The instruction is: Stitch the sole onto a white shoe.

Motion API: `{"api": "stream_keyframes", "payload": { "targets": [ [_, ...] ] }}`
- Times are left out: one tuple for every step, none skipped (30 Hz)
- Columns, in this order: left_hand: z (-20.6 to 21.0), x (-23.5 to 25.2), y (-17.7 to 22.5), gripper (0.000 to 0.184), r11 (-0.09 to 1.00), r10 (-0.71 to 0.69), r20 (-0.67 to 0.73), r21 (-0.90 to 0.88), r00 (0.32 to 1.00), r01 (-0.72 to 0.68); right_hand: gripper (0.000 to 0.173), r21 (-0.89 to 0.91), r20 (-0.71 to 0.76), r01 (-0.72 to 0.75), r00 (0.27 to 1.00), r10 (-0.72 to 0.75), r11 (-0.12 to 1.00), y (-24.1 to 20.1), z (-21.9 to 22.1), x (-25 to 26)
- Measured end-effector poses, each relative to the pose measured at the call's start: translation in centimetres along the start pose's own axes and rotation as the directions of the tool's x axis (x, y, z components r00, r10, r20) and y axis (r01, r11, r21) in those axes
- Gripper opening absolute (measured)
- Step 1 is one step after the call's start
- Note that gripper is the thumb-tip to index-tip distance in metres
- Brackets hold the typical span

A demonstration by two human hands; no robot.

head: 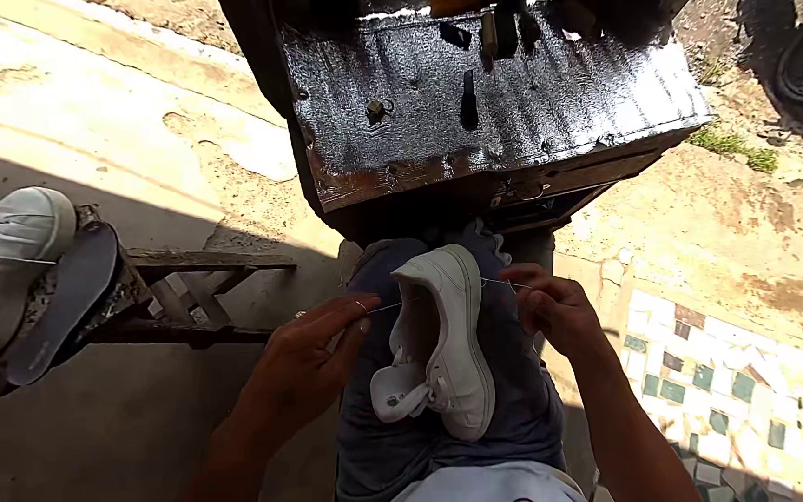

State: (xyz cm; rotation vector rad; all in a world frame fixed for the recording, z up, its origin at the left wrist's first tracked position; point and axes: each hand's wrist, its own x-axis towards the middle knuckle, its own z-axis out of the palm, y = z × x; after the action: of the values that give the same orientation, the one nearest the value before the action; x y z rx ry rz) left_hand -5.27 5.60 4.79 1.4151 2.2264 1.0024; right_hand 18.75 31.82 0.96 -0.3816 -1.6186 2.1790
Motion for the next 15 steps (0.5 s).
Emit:
{"api": "stream_keyframes", "payload": {
  "targets": [
    [0.7,0.2,0.1,0.035,0.993,0.028,-0.002,0.115,1.000,-0.027,0.025,0.208,0.017,0.012,1.000,-0.015,0.978,-0.3,0.3,0.2],
    [1.5,0.4,0.1,0.035,0.976,0.068,-0.002,0.207,0.998,-0.066,0.024,0.283,-0.013,0.008,1.000,-0.005,0.959,-0.6,0.8,0.3],
    [2.2,0.6,0.2,0.035,0.954,0.104,0.004,0.282,0.995,-0.101,0.022,0.201,-0.084,-0.007,0.996,0.024,0.980,-0.9,1.3,0.4],
    [2.6,0.9,0.3,0.034,0.934,0.131,0.011,0.333,0.991,-0.127,0.015,-0.049,-0.175,-0.048,0.984,0.039,0.998,-1.0,1.9,0.7],
    [2.8,1.0,0.4,0.033,0.921,0.151,0.015,0.362,0.988,-0.146,0.012,-0.382,-0.239,-0.122,0.971,0.029,0.916,-1.1,2.5,1.0],
    [3.0,0.9,0.3,0.033,0.915,0.166,0.023,0.369,0.986,-0.162,0.028,-0.638,-0.272,-0.197,0.962,0.021,0.745,-0.9,3.3,1.2],
    [3.2,0.6,0.1,0.034,0.913,0.179,0.033,0.367,0.983,-0.178,0.045,-0.782,-0.285,-0.223,0.958,-0.016,0.583,-0.6,4.1,1.3],
    [3.3,0.2,-0.1,0.034,0.914,0.192,0.040,0.357,0.981,-0.193,0.055,-0.859,-0.279,-0.214,0.958,-0.074,0.464,-0.2,4.8,1.4],
    [3.4,-0.5,-0.4,0.035,0.916,0.201,0.044,0.344,0.979,-0.204,0.058,-0.896,-0.272,-0.208,0.955,-0.116,0.392,-0.1,5.3,1.5],
    [3.3,-1.4,-0.8,0.036,0.920,0.204,0.044,0.333,0.978,-0.207,0.058,-0.911,-0.271,-0.212,0.955,-0.125,0.354,-0.1,5.5,1.6],
    [3.2,-2.5,-1.2,0.038,0.924,0.198,0.040,0.325,0.979,-0.200,0.056,-0.917,-0.269,-0.218,0.956,-0.115,0.335,-0.3,5.6,1.8],
    [3.1,-3.7,-1.6,0.040,0.930,0.185,0.032,0.317,0.982,-0.186,0.054,-0.917,-0.268,-0.225,0.959,-0.091,0.329,-0.5,5.5,1.9],
    [3.2,-4.9,-1.8,0.042,0.938,0.166,0.025,0.303,0.986,-0.166,0.051,-0.919,-0.259,-0.223,0.963,-0.071,0.326,-0.7,5.3,2.1],
    [3.3,-6.0,-1.8,0.044,0.948,0.145,0.022,0.282,0.989,-0.146,0.048,-0.922,-0.244,-0.215,0.968,-0.054,0.323,-0.9,5.2,2.3],
    [3.4,-7.1,-1.4,0.044,0.957,0.129,0.027,0.259,0.991,-0.132,0.046,-0.921,-0.238,-0.218,0.971,-0.025,0.323,-1.0,5.2,2.4]
  ]
}}
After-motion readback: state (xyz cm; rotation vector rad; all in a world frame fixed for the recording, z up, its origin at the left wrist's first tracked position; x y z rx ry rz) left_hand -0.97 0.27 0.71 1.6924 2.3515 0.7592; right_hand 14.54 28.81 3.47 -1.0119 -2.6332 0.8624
